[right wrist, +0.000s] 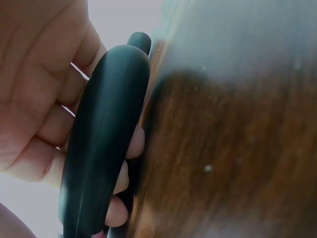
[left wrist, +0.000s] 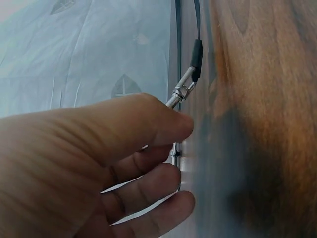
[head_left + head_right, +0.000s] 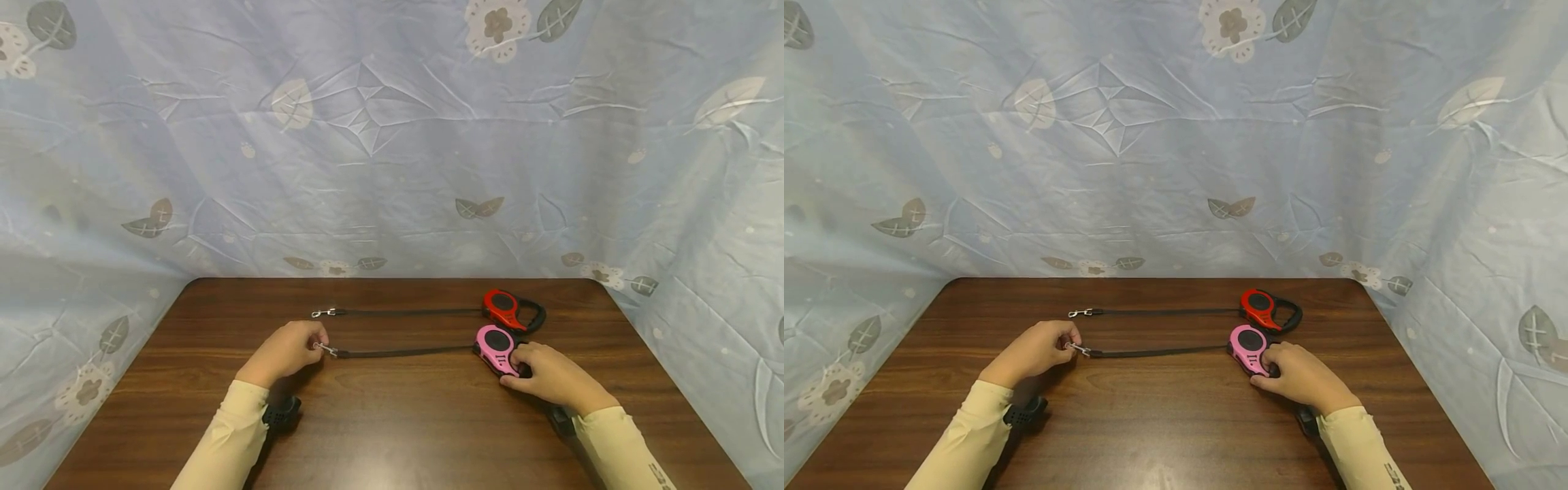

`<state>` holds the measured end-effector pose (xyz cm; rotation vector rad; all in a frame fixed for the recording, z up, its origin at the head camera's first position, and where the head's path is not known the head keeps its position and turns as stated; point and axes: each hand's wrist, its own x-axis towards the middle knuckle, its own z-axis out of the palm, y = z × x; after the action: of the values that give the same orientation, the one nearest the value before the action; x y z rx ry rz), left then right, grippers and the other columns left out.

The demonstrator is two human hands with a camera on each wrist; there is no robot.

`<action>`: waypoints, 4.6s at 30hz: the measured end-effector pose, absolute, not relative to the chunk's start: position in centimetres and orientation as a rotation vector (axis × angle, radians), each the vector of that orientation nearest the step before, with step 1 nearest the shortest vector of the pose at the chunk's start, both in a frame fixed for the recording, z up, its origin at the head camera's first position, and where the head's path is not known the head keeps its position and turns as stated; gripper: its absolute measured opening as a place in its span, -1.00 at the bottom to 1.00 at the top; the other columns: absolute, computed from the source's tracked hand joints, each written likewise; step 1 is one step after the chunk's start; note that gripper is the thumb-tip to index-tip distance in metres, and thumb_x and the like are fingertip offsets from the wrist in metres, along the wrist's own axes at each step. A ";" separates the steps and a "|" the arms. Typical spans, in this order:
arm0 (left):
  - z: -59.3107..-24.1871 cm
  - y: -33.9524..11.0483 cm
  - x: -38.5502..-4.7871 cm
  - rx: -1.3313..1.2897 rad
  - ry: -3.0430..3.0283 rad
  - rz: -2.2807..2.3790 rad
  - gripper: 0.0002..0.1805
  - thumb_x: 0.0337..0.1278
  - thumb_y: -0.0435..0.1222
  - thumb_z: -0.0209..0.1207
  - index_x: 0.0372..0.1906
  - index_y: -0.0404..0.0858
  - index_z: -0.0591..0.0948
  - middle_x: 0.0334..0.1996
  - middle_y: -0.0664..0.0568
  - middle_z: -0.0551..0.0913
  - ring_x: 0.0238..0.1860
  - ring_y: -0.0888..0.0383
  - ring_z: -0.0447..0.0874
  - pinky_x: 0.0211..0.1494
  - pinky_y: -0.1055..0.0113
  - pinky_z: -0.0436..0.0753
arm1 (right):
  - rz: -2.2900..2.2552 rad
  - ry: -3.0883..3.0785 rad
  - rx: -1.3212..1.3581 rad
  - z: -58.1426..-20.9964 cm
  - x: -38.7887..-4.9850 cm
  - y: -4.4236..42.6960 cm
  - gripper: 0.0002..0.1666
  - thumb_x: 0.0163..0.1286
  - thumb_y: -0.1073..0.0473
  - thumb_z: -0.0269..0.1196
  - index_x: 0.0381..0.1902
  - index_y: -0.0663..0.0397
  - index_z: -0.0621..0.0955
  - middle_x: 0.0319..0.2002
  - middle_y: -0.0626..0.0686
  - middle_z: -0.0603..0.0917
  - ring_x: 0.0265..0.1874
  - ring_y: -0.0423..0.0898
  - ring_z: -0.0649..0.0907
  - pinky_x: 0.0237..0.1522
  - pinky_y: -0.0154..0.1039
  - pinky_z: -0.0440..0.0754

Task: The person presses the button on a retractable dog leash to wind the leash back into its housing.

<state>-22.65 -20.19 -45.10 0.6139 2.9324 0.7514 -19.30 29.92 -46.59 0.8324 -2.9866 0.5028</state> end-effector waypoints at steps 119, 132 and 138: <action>-44.1 -20.1 -22.4 0.499 3.557 0.843 -0.91 0.20 -0.25 0.41 -0.26 -0.18 0.80 -0.49 0.13 0.64 -0.50 0.21 0.59 -0.48 0.23 0.54 | 0.414 -2.801 0.498 -45.8 -18.8 28.1 -0.65 0.49 -0.02 0.27 -0.46 -0.15 0.39 -0.46 -0.13 0.34 -0.59 -0.21 0.30 -0.55 -0.25 0.29; -44.0 -20.0 -22.3 0.532 3.647 0.874 -0.89 0.11 -0.28 0.47 -0.28 -0.20 0.80 -0.48 0.10 0.65 -0.56 0.22 0.51 -0.50 0.26 0.48 | 0.416 -2.787 0.469 -45.8 -18.9 28.0 -0.71 0.41 0.08 0.23 -0.46 -0.11 0.37 -0.44 -0.10 0.34 -0.58 -0.20 0.31 -0.55 -0.25 0.29; -44.2 -19.9 -22.4 0.564 3.654 0.893 -0.90 0.12 -0.29 0.46 -0.28 -0.20 0.80 -0.48 0.11 0.65 -0.55 0.23 0.52 -0.50 0.28 0.49 | 0.418 -2.767 0.474 -45.9 -18.9 28.2 -0.73 0.46 0.05 0.21 -0.43 -0.10 0.41 -0.39 -0.08 0.41 -0.57 -0.19 0.33 -0.54 -0.23 0.33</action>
<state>-22.43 -19.86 -44.16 0.5637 3.6536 0.8930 -18.87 28.21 -45.85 0.4737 -2.7667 0.4183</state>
